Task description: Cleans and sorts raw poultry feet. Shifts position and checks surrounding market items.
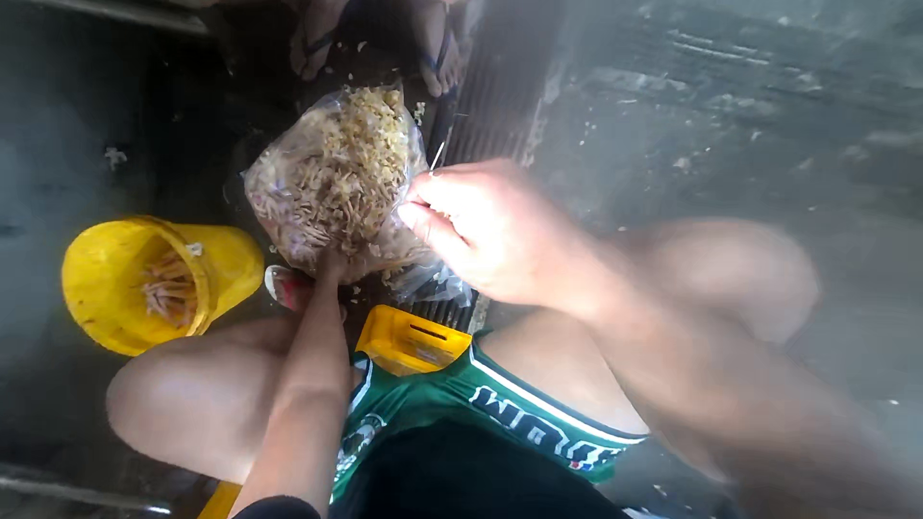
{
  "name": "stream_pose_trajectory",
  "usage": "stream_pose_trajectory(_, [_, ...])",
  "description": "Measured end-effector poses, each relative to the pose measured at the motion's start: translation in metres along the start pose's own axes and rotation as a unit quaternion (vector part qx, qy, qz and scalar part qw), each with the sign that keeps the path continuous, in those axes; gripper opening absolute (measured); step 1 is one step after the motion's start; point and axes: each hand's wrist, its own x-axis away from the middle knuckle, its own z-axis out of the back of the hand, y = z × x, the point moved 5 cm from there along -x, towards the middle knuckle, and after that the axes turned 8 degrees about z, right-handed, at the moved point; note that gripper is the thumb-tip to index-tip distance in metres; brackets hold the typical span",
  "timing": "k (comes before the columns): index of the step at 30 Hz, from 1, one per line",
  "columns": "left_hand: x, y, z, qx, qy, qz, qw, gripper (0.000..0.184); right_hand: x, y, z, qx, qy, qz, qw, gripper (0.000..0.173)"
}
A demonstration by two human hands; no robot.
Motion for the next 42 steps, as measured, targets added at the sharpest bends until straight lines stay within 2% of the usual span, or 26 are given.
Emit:
stream_pose_trajectory(4, [-0.051,-0.024,-0.024,0.039,-0.024,0.028,0.999,0.04,-0.003,0.013,-0.007,0.023,-0.029,-0.014,0.999,0.025])
stream_pose_trajectory(8, [-0.054,-0.019,-0.029,-0.01,-0.042,0.04,0.998,0.042,-0.01,0.021,-0.017,0.042,-0.063,-0.032,0.997,0.024])
stream_pose_trajectory(12, [-0.042,-0.013,-0.005,0.022,-0.027,0.026,0.999,0.039,-0.015,0.026,-0.025,0.055,-0.097,-0.021,0.993,0.029])
stream_pose_trajectory(16, [-0.03,0.002,0.05,0.105,0.005,-0.011,0.994,0.037,-0.015,0.027,-0.023,0.06,-0.1,-0.017,0.993,0.028])
stream_pose_trajectory(18, [-0.013,0.017,0.079,0.143,0.023,-0.051,0.988,0.037,-0.015,0.028,-0.02,0.068,-0.095,-0.026,0.993,0.027])
stream_pose_trajectory(21, [0.037,0.05,0.116,0.235,-0.016,-0.113,0.965,0.034,-0.016,0.029,-0.016,0.057,-0.094,-0.051,0.993,0.027])
stream_pose_trajectory(25, [0.123,0.086,0.151,0.274,-0.043,-0.225,0.934,0.032,-0.021,0.038,-0.028,0.007,-0.105,-0.117,0.988,0.046])
stream_pose_trajectory(28, [0.18,0.091,0.161,0.276,-0.067,-0.292,0.913,0.039,-0.024,0.04,-0.045,-0.081,-0.119,-0.16,0.976,0.06])
stream_pose_trajectory(30, [0.198,0.094,0.161,0.267,-0.109,-0.335,0.897,0.046,-0.025,0.035,-0.058,-0.137,-0.096,-0.157,0.973,0.061])
stream_pose_trajectory(32, [0.205,0.095,0.156,0.263,-0.127,-0.357,0.887,0.054,-0.023,0.025,-0.066,-0.174,-0.053,-0.146,0.972,0.053])
stream_pose_trajectory(34, [0.203,0.091,0.15,0.264,-0.091,-0.354,0.893,0.058,-0.022,0.016,-0.07,-0.177,-0.022,-0.128,0.976,0.041])
stream_pose_trajectory(36, [0.195,0.088,0.144,0.22,-0.011,-0.335,0.916,0.067,-0.022,0.013,-0.072,-0.143,-0.004,-0.106,0.984,0.038])
stream_pose_trajectory(38, [0.195,0.089,0.138,0.18,0.047,-0.324,0.927,0.068,-0.019,0.013,-0.069,-0.133,0.027,-0.102,0.986,0.037])
stream_pose_trajectory(42, [0.196,0.087,0.148,0.195,0.121,-0.308,0.923,0.046,-0.018,0.014,-0.05,-0.182,0.126,-0.129,0.967,0.032])
